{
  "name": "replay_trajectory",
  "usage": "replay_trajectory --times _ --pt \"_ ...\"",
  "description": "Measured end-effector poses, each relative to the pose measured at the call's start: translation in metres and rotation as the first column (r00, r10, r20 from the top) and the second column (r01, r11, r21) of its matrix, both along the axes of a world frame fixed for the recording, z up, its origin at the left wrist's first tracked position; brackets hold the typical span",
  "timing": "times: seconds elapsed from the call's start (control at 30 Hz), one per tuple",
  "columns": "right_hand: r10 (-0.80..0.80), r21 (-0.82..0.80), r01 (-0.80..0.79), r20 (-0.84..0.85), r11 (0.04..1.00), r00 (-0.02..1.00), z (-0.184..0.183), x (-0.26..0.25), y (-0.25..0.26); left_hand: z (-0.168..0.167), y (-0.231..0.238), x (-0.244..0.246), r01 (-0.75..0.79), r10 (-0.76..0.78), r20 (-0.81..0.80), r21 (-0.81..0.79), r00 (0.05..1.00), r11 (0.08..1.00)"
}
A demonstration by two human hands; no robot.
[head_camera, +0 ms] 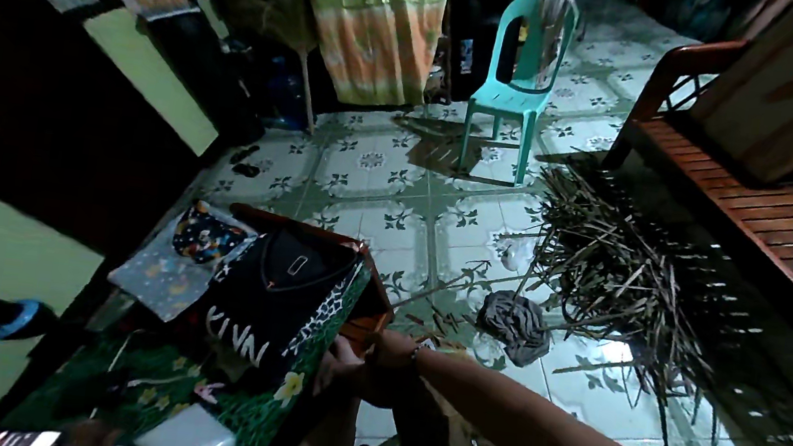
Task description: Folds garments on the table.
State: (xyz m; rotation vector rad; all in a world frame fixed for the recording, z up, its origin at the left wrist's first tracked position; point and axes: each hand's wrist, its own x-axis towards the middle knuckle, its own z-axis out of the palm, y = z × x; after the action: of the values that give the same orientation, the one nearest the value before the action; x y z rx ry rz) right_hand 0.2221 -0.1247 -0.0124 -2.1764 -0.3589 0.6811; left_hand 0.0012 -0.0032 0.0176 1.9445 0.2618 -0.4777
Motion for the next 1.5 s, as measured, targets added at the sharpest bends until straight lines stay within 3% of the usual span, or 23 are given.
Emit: replay_trajectory --times 0.1,0.13,0.17,0.2,0.23,0.27,0.33,0.43,0.7,0.8,0.87,0.93,1.03,1.13,1.23,1.3,1.4,1.5 --pt "0.035 0.150 -0.063 0.181 0.987 0.983 0.012 -0.014 -0.008 0.005 0.004 -0.003 0.012 -0.011 -0.041 0.036 0.999 0.999" --pt "0.066 0.117 -0.087 0.169 0.989 0.983 0.031 -0.025 -0.009 0.001 0.008 -0.008 0.020 -0.017 -0.076 0.049 0.997 0.999" --pt "0.053 -0.076 -0.052 0.011 0.996 0.999 0.073 -0.035 0.001 -0.012 0.012 -0.013 0.002 0.000 -0.097 0.028 0.995 1.000" --pt "-0.118 -0.400 -0.018 -0.313 0.916 0.942 0.121 -0.032 0.030 -0.026 0.015 -0.017 -0.022 0.020 -0.082 -0.015 0.996 1.000" --pt "-0.055 -0.130 0.044 -0.080 0.991 0.995 0.060 -0.024 0.008 -0.031 0.015 -0.020 -0.039 0.035 -0.086 -0.054 0.996 0.998" --pt "-0.053 0.056 0.049 0.068 0.997 0.996 -0.001 -0.009 -0.001 -0.031 0.013 -0.022 -0.040 0.034 -0.099 -0.064 0.995 0.997" --pt "-0.074 0.128 0.067 0.056 0.990 0.996 -0.056 0.013 0.001 -0.012 0.008 -0.018 -0.019 0.013 -0.141 -0.038 0.990 0.999" --pt "-0.094 0.083 0.094 -0.007 0.992 0.996 -0.054 0.019 0.004 0.024 -0.003 -0.006 -0.055 0.049 -0.280 -0.011 0.959 0.998" --pt "-0.094 0.020 0.094 0.033 0.995 0.995 -0.064 0.021 0.005 -0.007 -0.001 -0.012 -0.168 0.122 -0.333 -0.114 0.935 0.979" --pt "-0.159 0.154 0.140 0.118 0.978 0.980 -0.060 0.016 0.001 -0.041 0.013 -0.015 -0.080 0.032 -0.275 -0.167 0.961 0.983" --pt "-0.269 0.320 0.223 0.108 0.921 0.957 -0.033 0.006 -0.010 -0.046 0.014 -0.018 -0.098 0.058 -0.208 -0.183 0.976 0.978" --pt "-0.369 0.415 0.313 0.060 0.855 0.927 0.002 -0.011 -0.030 -0.049 0.012 -0.024 -0.153 0.141 -0.069 -0.207 0.988 0.966" --pt "-0.476 0.445 0.391 0.094 0.806 0.874 0.025 -0.030 -0.073 -0.059 0.008 -0.022 -0.158 0.175 0.191 -0.103 0.966 0.982" --pt "-0.600 0.418 0.518 0.088 0.747 0.795 0.020 -0.059 -0.111 -0.058 0.005 -0.006 -0.030 -0.018 0.472 0.093 0.881 0.995" --pt "-0.673 0.393 0.609 0.036 0.689 0.738 -0.011 -0.081 -0.134 -0.052 -0.008 0.015 0.173 -0.325 0.644 0.290 0.692 0.941" --pt "-0.660 0.385 0.625 -0.054 0.679 0.750 -0.028 -0.086 -0.144 -0.050 -0.022 0.023 0.322 -0.521 0.656 0.410 0.546 0.853" --pt "-0.568 0.313 0.620 -0.248 0.720 0.785 -0.042 -0.083 -0.158 -0.059 -0.042 0.025 0.454 -0.693 0.620 0.530 0.369 0.716" --pt "-0.434 0.227 0.537 -0.380 0.813 0.817 -0.043 -0.080 -0.163 -0.067 -0.048 0.022 0.516 -0.796 0.508 0.609 0.329 0.602"
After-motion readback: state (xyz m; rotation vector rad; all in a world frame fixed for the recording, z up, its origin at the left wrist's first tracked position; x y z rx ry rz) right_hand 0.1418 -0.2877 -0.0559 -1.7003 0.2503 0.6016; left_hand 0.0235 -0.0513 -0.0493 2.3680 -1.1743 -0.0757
